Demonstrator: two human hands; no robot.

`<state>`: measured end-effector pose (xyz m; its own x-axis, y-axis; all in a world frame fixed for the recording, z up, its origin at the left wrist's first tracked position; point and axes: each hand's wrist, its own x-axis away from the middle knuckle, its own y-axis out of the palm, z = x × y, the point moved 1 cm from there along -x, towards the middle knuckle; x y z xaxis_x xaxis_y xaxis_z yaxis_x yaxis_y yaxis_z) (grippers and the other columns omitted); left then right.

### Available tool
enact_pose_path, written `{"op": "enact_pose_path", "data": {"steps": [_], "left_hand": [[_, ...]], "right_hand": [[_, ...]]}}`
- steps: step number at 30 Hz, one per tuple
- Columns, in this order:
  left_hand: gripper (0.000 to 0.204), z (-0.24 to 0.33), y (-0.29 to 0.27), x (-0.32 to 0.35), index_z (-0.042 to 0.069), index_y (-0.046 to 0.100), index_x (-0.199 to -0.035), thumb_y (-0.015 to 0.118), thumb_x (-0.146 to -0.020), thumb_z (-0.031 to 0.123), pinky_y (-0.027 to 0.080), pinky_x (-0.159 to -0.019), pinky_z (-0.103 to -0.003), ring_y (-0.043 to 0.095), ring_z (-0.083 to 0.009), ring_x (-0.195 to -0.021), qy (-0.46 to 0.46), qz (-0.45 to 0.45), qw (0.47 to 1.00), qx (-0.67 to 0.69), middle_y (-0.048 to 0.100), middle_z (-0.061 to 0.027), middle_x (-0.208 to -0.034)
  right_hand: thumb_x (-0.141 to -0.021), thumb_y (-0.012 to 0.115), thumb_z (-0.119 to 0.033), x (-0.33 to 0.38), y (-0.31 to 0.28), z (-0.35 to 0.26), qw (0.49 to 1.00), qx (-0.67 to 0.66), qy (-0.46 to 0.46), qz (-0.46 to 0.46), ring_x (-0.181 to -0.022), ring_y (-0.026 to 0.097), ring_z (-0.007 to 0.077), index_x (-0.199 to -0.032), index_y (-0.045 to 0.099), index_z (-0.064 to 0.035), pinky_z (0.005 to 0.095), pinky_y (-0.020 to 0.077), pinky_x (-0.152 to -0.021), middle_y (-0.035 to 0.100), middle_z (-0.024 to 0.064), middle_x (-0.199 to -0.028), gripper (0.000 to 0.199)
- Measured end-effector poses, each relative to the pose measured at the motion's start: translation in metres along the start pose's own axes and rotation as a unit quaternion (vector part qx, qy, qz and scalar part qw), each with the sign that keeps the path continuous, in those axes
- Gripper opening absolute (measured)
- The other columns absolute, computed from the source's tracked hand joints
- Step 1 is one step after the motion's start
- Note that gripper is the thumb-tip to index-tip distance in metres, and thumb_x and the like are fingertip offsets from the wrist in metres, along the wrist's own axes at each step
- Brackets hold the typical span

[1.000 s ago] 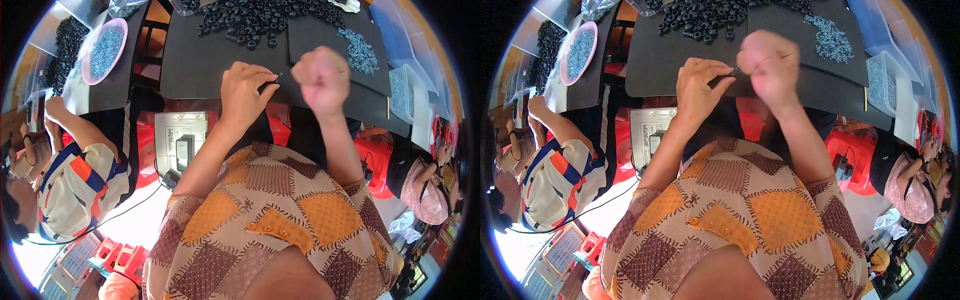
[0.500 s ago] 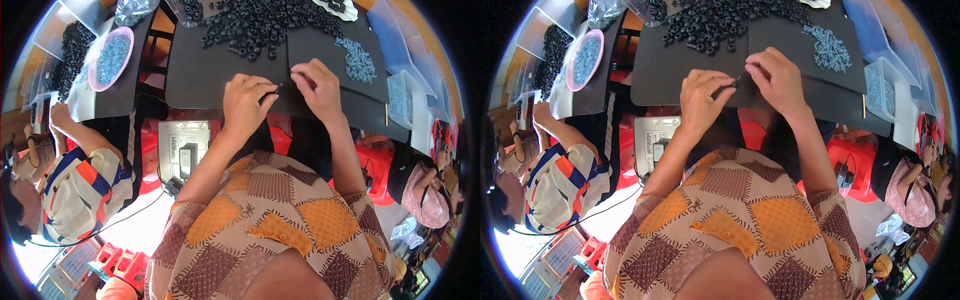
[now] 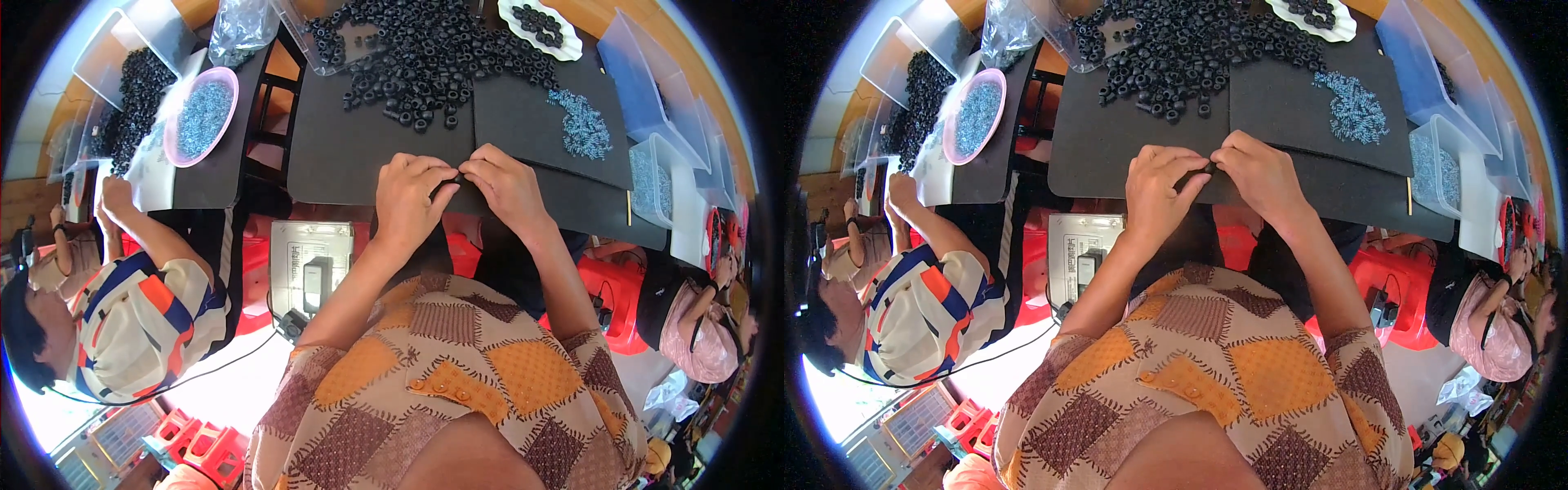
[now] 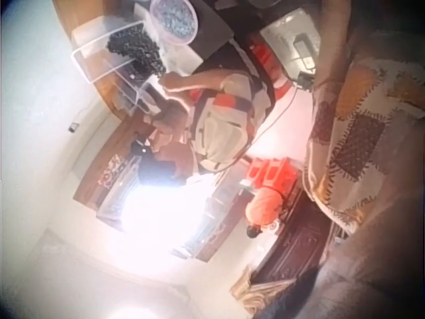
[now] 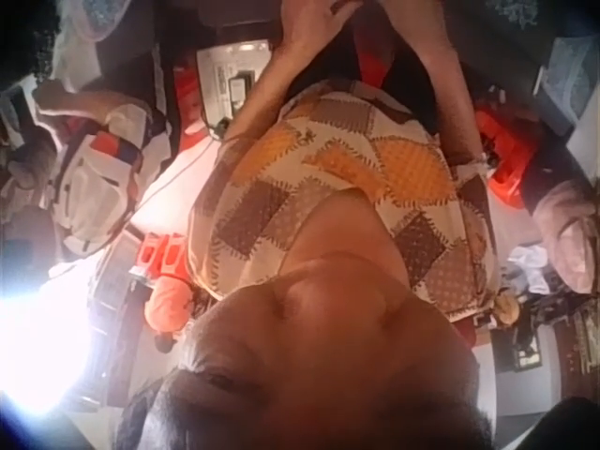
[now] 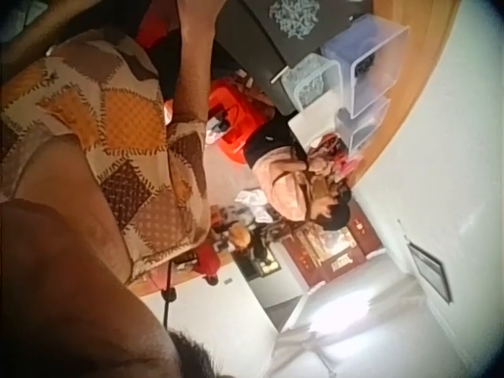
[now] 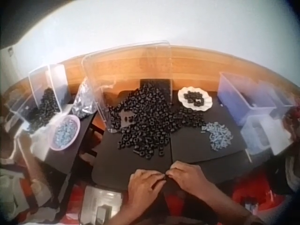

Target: The person assembles small components by picking up pins and inserting them into black rubber pieces one by one by hand.

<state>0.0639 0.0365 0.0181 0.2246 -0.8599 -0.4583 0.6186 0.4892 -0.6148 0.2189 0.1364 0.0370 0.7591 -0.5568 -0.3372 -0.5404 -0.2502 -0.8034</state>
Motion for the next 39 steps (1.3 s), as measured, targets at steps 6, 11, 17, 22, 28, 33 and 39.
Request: {"op": "enact_pose_path", "data": {"steps": [6, 11, 17, 22, 28, 33, 39], "left_hand": [[0.020, 0.000, -0.004, -0.005, 0.010, 0.074, -0.094, 0.078, -0.074, 0.012, 0.045, -0.081, -0.036, 0.059, -0.0245, -0.091, -0.010, -0.013, 1.000, -0.010, 0.071, -0.0006, -0.098], [0.020, -0.002, -0.007, -0.009, 0.009, 0.074, -0.095, 0.077, -0.075, 0.009, 0.047, -0.081, -0.035, 0.060, -0.0247, -0.088, -0.001, -0.013, 1.000, -0.005, 0.070, -0.0022, -0.096], [0.018, -0.026, -0.012, -0.008, 0.006, 0.073, -0.100, 0.074, -0.082, 0.005, 0.053, -0.073, -0.031, 0.065, -0.0158, -0.083, -0.152, 0.016, 0.946, 0.284, 0.071, -0.0043, -0.094], [0.023, -0.034, -0.020, -0.005, -0.001, 0.067, -0.114, 0.066, -0.095, 0.011, 0.052, -0.082, -0.025, 0.065, -0.0115, -0.090, -0.268, -0.023, 0.748, 0.607, 0.070, -0.0081, -0.099], [0.031, -0.042, -0.015, -0.002, -0.002, 0.062, -0.120, 0.062, -0.098, 0.019, 0.054, -0.084, -0.026, 0.064, -0.0156, -0.093, -0.303, -0.035, 0.569, 0.764, 0.068, -0.0108, -0.107], [0.028, -0.037, -0.009, -0.004, -0.001, 0.063, -0.119, 0.063, -0.097, 0.017, 0.054, -0.082, -0.023, 0.064, -0.0129, -0.090, -0.292, -0.027, 0.554, 0.779, 0.068, -0.0091, -0.105], [0.025, -0.033, -0.004, -0.004, -0.001, 0.065, -0.118, 0.064, -0.097, 0.011, 0.054, -0.080, -0.021, 0.065, -0.0110, -0.087, -0.290, -0.003, 0.594, 0.751, 0.069, -0.0079, -0.103]], "right_hand": [[-0.085, 0.062, -0.010, -0.006, 0.006, -0.004, 0.999, 0.036, -0.013, 0.002, -0.079, 0.065, 0.0262, -0.092, 0.063, -0.0064, 0.0376, 0.0531, -0.064, 0.058, 0.0055, -0.088, 0.008], [-0.086, 0.057, -0.009, -0.010, 0.006, -0.005, 0.998, 0.058, -0.014, -0.026, -0.080, 0.065, 0.0284, -0.092, 0.060, -0.0063, 0.0398, 0.0525, -0.064, 0.057, 0.0065, -0.088, 0.007], [-0.086, 0.057, -0.009, -0.023, 0.001, -0.003, 0.994, 0.085, -0.008, -0.062, -0.082, 0.065, 0.0301, -0.090, 0.058, -0.0062, 0.0415, 0.0522, -0.065, 0.056, 0.0086, -0.088, 0.005], [-0.084, 0.062, -0.006, -0.042, -0.005, 0.008, 0.999, 0.033, -0.035, -0.025, -0.077, 0.065, 0.0279, -0.089, 0.059, -0.0051, 0.0386, 0.0519, -0.064, 0.061, 0.0086, -0.086, 0.006], [-0.084, 0.070, -0.002, -0.051, -0.014, -0.017, 0.950, -0.279, 0.134, -0.037, -0.064, 0.060, 0.0107, -0.089, 0.065, -0.0030, 0.0265, 0.0487, -0.060, 0.066, 0.0048, -0.077, 0.007], [-0.083, 0.072, -0.002, -0.051, -0.007, -0.034, 0.936, -0.338, 0.079, 0.059, -0.068, 0.062, 0.0088, -0.091, 0.069, -0.0032, 0.0241, 0.0487, -0.061, 0.069, 0.0031, -0.081, 0.009], [-0.081, 0.073, -0.001, -0.049, -0.010, -0.039, 0.970, -0.233, 0.035, 0.066, -0.068, 0.065, 0.0136, -0.089, 0.070, -0.0020, 0.0254, 0.0493, -0.061, 0.069, 0.0058, -0.080, 0.008]]}}
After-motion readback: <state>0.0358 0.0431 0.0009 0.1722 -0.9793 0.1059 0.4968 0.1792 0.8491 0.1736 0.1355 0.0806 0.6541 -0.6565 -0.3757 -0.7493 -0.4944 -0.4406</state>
